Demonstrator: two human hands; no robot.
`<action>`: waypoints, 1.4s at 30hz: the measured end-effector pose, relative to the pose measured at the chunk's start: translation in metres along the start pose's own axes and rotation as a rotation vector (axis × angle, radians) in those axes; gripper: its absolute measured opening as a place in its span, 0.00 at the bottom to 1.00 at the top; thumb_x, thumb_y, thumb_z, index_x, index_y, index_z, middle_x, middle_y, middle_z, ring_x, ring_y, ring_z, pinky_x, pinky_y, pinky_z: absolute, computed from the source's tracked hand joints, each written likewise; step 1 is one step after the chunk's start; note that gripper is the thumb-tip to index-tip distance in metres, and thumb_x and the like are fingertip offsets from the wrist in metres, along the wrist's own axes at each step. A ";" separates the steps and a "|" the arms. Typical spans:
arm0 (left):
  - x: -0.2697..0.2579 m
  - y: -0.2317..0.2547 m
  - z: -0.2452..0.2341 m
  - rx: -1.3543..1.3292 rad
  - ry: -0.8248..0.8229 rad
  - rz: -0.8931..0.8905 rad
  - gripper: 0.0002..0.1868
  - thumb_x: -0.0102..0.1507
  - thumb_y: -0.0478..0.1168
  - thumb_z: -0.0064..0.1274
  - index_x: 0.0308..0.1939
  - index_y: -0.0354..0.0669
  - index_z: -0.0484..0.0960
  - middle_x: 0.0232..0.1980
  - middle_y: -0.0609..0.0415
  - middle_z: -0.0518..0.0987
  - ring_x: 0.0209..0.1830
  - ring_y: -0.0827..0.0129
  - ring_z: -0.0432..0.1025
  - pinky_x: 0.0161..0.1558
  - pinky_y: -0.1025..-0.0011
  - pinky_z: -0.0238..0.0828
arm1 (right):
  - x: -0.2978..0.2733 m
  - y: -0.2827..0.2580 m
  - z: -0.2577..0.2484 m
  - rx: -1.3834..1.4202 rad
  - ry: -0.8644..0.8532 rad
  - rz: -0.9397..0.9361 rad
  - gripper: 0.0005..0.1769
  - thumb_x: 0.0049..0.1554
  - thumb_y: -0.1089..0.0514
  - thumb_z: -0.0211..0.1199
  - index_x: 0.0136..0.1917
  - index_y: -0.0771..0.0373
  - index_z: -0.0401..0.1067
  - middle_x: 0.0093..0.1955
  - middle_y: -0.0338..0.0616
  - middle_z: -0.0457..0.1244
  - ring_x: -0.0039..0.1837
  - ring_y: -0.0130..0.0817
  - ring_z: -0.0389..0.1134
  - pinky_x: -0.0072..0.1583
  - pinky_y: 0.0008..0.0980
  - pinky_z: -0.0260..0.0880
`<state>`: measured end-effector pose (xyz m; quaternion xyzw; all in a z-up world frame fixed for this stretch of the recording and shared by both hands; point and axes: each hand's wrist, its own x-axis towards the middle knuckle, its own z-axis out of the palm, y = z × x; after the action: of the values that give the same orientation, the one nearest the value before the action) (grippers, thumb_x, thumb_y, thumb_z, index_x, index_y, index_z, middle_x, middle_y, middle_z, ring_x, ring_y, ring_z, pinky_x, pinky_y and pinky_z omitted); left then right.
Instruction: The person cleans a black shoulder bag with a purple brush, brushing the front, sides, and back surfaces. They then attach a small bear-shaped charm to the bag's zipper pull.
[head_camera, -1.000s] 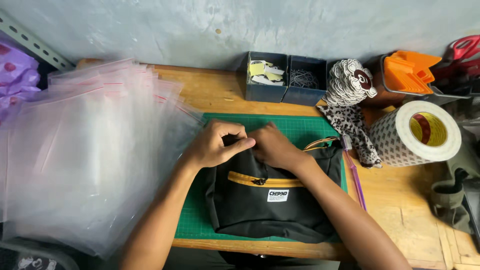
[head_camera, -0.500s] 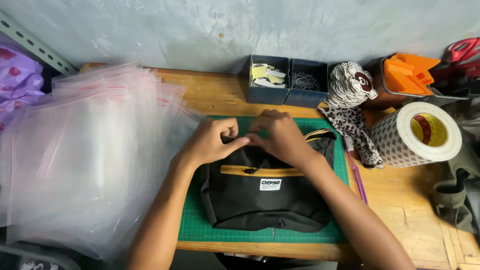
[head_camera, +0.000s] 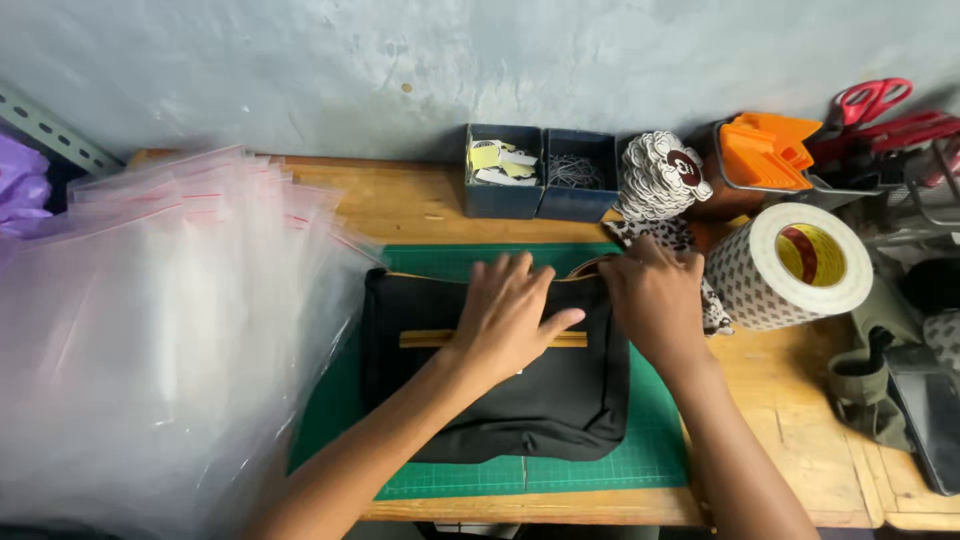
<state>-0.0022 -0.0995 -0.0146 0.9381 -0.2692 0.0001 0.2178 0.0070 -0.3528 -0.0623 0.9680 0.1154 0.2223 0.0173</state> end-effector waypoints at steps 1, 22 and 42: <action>0.008 0.004 0.007 0.001 0.005 0.005 0.35 0.72 0.65 0.57 0.65 0.36 0.85 0.53 0.43 0.79 0.56 0.44 0.76 0.54 0.46 0.68 | 0.001 -0.003 -0.001 -0.005 0.005 0.002 0.13 0.70 0.40 0.68 0.49 0.44 0.86 0.48 0.31 0.67 0.53 0.38 0.76 0.63 0.48 0.69; 0.019 -0.001 0.045 -0.523 0.189 0.055 0.14 0.75 0.41 0.59 0.59 0.54 0.71 0.36 0.45 0.88 0.41 0.37 0.86 0.46 0.48 0.81 | 0.009 0.007 -0.028 0.528 -0.067 0.115 0.05 0.70 0.60 0.69 0.52 0.57 0.86 0.44 0.37 0.70 0.44 0.37 0.77 0.56 0.46 0.66; 0.030 -0.010 0.077 -0.560 0.323 0.025 0.06 0.65 0.41 0.69 0.44 0.48 0.95 0.37 0.49 0.91 0.44 0.47 0.87 0.43 0.56 0.85 | 0.015 -0.004 -0.048 0.677 -0.104 -0.051 0.12 0.55 0.67 0.78 0.53 0.60 0.86 0.42 0.45 0.76 0.38 0.44 0.70 0.52 0.45 0.73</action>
<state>0.0198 -0.1383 -0.0852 0.8262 -0.2319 0.0776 0.5076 -0.0015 -0.3460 -0.0131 0.9257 0.2057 0.1209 -0.2936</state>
